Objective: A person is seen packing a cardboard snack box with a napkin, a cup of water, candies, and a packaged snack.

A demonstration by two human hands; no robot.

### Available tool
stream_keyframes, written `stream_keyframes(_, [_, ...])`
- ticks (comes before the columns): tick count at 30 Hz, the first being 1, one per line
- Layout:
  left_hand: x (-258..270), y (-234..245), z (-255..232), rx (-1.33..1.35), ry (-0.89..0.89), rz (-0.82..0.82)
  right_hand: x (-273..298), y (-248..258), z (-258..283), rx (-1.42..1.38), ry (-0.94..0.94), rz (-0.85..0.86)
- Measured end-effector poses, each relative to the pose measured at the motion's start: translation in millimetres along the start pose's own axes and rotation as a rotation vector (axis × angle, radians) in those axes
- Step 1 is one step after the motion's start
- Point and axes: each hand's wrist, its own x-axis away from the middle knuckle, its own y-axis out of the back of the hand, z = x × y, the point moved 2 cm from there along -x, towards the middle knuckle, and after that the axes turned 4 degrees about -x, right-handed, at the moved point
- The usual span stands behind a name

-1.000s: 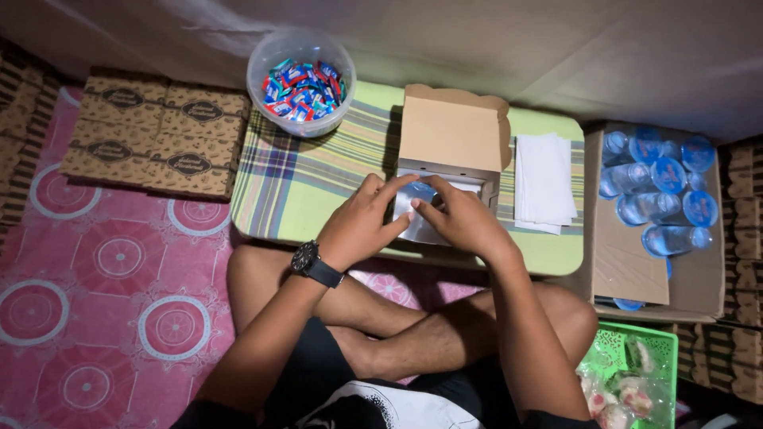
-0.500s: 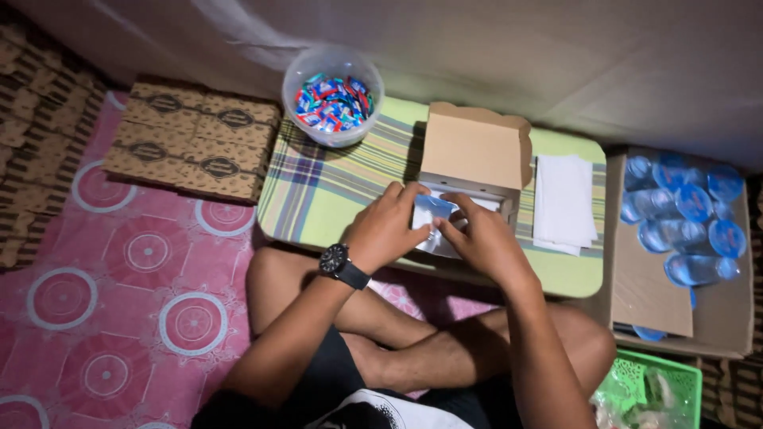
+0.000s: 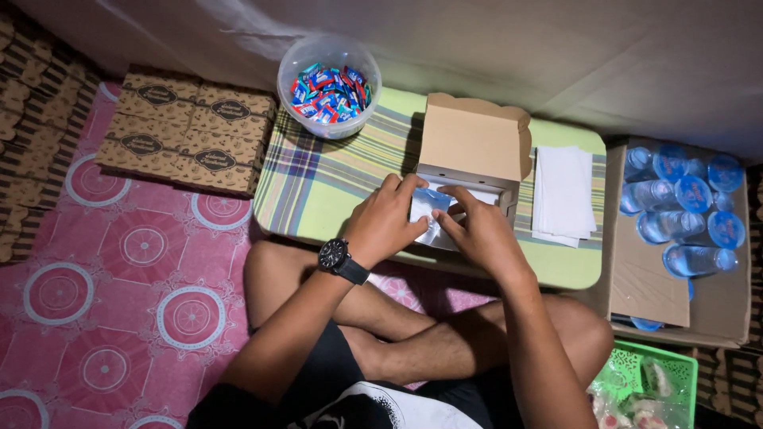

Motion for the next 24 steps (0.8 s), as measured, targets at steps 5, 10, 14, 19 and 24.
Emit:
stream_keyframes(5, [10.0,21.6,-10.5,0.027,-0.003,0.031,8.2,6.1,11.0,0.025,0.011,-0.013])
stream_keyframes(10, [5.0,43.8,9.4,0.051,0.006,-0.055,10.1,6.5,11.0,0.055,0.01,-0.02])
stream_keyframes(14, [-13.6,74.5,44.1,-0.052,-0.024,-0.326,15.8,9.6,19.8,0.064,-0.012,-0.016])
stream_keyframes(19, [-47.3,109.2,89.9,-0.137,-0.053,-0.515,22.6,8.7,14.5,0.116,-0.018,-0.057])
stream_keyframes(24, [-98.0,119.0,125.9,-0.291,0.032,-0.439,33.0,11.1,19.4,0.11,0.047,-0.197])
